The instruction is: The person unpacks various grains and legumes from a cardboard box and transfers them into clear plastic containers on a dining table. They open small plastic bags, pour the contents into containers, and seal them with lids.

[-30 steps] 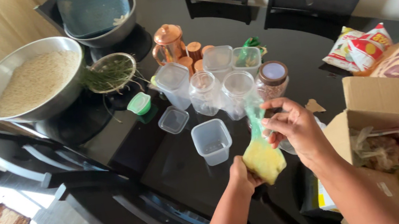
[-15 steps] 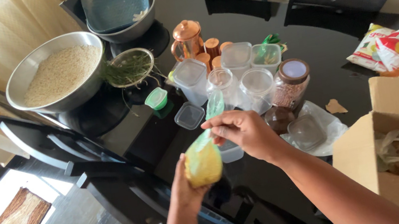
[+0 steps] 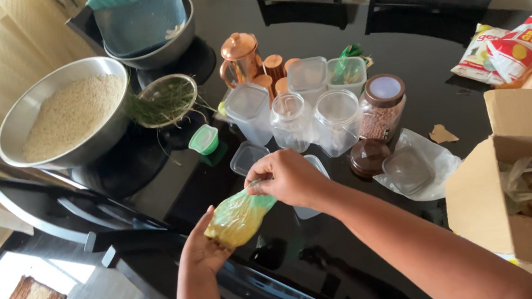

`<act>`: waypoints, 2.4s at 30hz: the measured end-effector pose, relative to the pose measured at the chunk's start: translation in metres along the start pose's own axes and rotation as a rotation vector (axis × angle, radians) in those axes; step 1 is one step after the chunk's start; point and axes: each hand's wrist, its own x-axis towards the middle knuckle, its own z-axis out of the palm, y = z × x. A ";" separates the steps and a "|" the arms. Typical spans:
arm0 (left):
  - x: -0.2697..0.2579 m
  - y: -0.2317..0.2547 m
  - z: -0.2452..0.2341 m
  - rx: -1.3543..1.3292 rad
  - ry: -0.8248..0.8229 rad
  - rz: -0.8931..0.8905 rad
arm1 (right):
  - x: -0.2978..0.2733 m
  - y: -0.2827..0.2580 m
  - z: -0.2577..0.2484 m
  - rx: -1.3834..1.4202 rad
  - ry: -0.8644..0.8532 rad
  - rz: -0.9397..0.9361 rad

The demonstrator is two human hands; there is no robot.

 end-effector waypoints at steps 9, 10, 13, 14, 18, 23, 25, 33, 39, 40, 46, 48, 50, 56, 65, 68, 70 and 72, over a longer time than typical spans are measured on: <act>0.083 0.024 -0.016 0.182 0.147 -0.030 | 0.029 0.037 0.022 0.201 -0.036 0.070; 0.091 0.024 -0.017 0.160 0.154 -0.028 | 0.031 0.041 0.023 0.239 -0.028 0.069; 0.108 0.012 -0.028 0.116 0.007 -0.018 | 0.036 0.053 0.022 0.226 0.012 0.074; 0.111 0.010 -0.030 0.106 -0.071 -0.013 | 0.037 0.057 0.022 0.246 0.010 0.072; 0.110 0.008 -0.031 0.252 0.018 -0.038 | 0.038 0.066 0.024 0.319 0.012 0.094; 0.113 0.004 -0.027 0.423 0.044 0.027 | 0.038 0.063 0.028 0.298 0.052 0.144; 0.107 0.006 -0.027 0.440 0.054 0.091 | 0.039 0.062 0.026 0.250 0.078 0.177; 0.083 0.020 -0.028 0.324 0.056 0.145 | 0.035 0.060 0.003 0.220 0.102 0.189; 0.097 0.019 -0.035 0.154 -0.060 0.051 | 0.032 0.056 -0.001 0.182 0.118 0.180; 0.097 0.020 -0.034 0.149 -0.042 0.061 | 0.032 0.055 -0.001 0.171 0.121 0.178; 0.090 0.020 -0.031 0.136 0.022 0.107 | 0.030 0.059 -0.002 0.187 0.117 0.184; 0.089 0.020 -0.030 0.154 0.013 0.117 | 0.029 0.061 -0.001 0.190 0.113 0.164; 0.087 0.020 -0.029 0.183 -0.007 0.123 | 0.029 0.064 -0.003 0.190 0.117 0.170; 0.086 0.022 -0.026 0.238 0.020 0.059 | 0.028 0.081 -0.011 0.231 0.154 0.181; 0.054 0.029 -0.013 0.143 -0.157 0.343 | 0.028 0.127 -0.022 0.442 0.231 0.232; 0.036 0.031 -0.005 0.129 -0.184 0.401 | 0.024 0.134 -0.024 0.491 0.228 0.258; 0.028 0.032 0.000 0.129 -0.199 0.431 | 0.023 0.136 -0.023 0.501 0.235 0.270; 0.021 0.032 0.002 0.120 -0.218 0.463 | 0.022 0.136 -0.024 0.495 0.237 0.269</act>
